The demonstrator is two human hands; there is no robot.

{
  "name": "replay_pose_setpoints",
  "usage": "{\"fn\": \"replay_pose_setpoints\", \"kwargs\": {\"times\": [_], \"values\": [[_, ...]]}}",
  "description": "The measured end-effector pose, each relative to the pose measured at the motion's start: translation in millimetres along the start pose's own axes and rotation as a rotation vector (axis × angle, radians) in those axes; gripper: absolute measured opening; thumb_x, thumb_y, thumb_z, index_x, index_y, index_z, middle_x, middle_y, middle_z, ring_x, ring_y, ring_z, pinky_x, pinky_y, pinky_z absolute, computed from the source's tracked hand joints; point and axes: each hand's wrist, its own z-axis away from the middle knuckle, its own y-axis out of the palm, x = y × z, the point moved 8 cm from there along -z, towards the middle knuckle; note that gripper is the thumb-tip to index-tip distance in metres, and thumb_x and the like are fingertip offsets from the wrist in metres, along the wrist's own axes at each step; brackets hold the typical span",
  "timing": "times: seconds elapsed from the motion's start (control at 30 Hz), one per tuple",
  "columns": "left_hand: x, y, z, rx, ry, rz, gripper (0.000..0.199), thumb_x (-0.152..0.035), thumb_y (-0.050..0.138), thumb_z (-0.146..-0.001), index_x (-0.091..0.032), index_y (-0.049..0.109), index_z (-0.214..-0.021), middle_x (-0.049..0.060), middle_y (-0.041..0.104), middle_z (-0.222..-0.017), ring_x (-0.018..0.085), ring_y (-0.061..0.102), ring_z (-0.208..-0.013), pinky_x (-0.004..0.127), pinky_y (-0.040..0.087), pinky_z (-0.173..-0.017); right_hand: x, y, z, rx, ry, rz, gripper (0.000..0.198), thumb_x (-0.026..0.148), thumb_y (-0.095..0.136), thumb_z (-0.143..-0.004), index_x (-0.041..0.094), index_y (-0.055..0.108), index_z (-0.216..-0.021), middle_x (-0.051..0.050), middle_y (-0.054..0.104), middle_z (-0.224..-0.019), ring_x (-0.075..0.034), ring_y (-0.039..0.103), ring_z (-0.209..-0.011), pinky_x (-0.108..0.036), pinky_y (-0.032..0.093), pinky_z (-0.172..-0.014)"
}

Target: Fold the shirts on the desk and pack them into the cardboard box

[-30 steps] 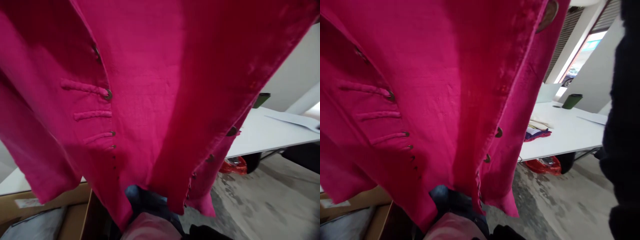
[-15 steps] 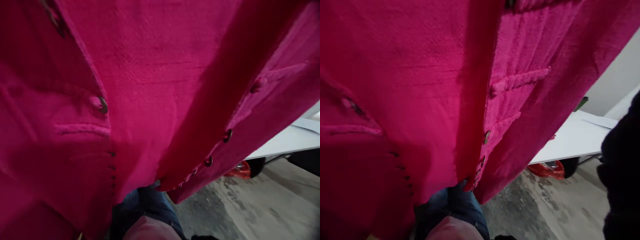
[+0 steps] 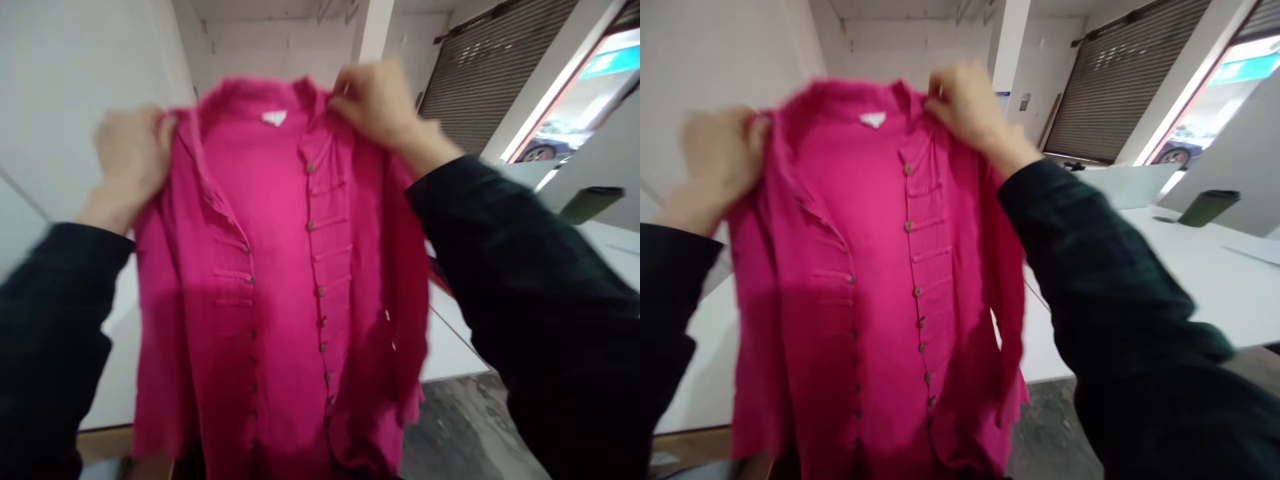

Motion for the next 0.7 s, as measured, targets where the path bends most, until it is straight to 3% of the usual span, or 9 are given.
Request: {"fn": "replay_pose_setpoints", "kwargs": {"times": [0.07, 0.13, 0.23, 0.43, 0.7], "values": [[2, -2, 3, 0.105, -0.063, -0.165, 0.057, -0.047, 0.03, -0.103, 0.001, 0.059, -0.115, 0.012, 0.068, -0.114, 0.032, 0.052, -0.125, 0.058, 0.033, -0.106, 15, 2, 1, -0.053, -0.052, 0.368, 0.028, 0.026, 0.054, -0.096, 0.004, 0.065, -0.108, -0.011, 0.071, -0.106, -0.016, 0.061, -0.104, -0.025, 0.039, -0.089], [15, 9, 18, 0.254, -0.12, -0.236, 0.051, -0.045, 0.032, -0.102, -0.005, 0.061, -0.115, 0.014, 0.071, -0.11, 0.03, 0.061, -0.114, 0.046, 0.043, -0.099, 14, 27, 4, 0.031, -0.022, 0.449, 0.027, 0.026, 0.055, -0.096, 0.007, 0.066, -0.111, -0.015, 0.072, -0.107, -0.021, 0.063, -0.098, -0.03, 0.042, -0.086], [44, 18, 38, 0.413, -0.167, -0.313, 0.049, -0.044, 0.031, -0.1, -0.01, 0.064, -0.114, 0.019, 0.071, -0.105, 0.033, 0.064, -0.104, 0.041, 0.047, -0.086, 16, 64, 7, 0.152, -0.014, 0.48, 0.027, 0.03, 0.051, -0.098, 0.012, 0.066, -0.112, -0.016, 0.071, -0.107, -0.025, 0.063, -0.095, -0.033, 0.043, -0.083], [79, 24, 38, 0.493, -0.166, -0.346, 0.053, -0.045, 0.026, -0.099, -0.015, 0.066, -0.114, 0.02, 0.071, -0.105, 0.035, 0.065, -0.101, 0.039, 0.046, -0.08, 18, 103, 3, 0.247, 0.027, 0.527, 0.031, 0.033, 0.045, -0.1, 0.014, 0.064, -0.116, -0.016, 0.071, -0.107, -0.025, 0.064, -0.092, -0.031, 0.042, -0.077], [106, 88, 63, 0.648, -0.226, -0.385, 0.052, -0.045, 0.026, -0.099, -0.019, 0.065, -0.12, 0.018, 0.071, -0.108, 0.034, 0.066, -0.103, 0.04, 0.049, -0.083, -32, 174, 4, 0.373, 0.104, 0.564, 0.031, 0.033, 0.044, -0.101, 0.016, 0.064, -0.116, -0.015, 0.071, -0.109, -0.025, 0.066, -0.096, -0.029, 0.042, -0.076]]}}
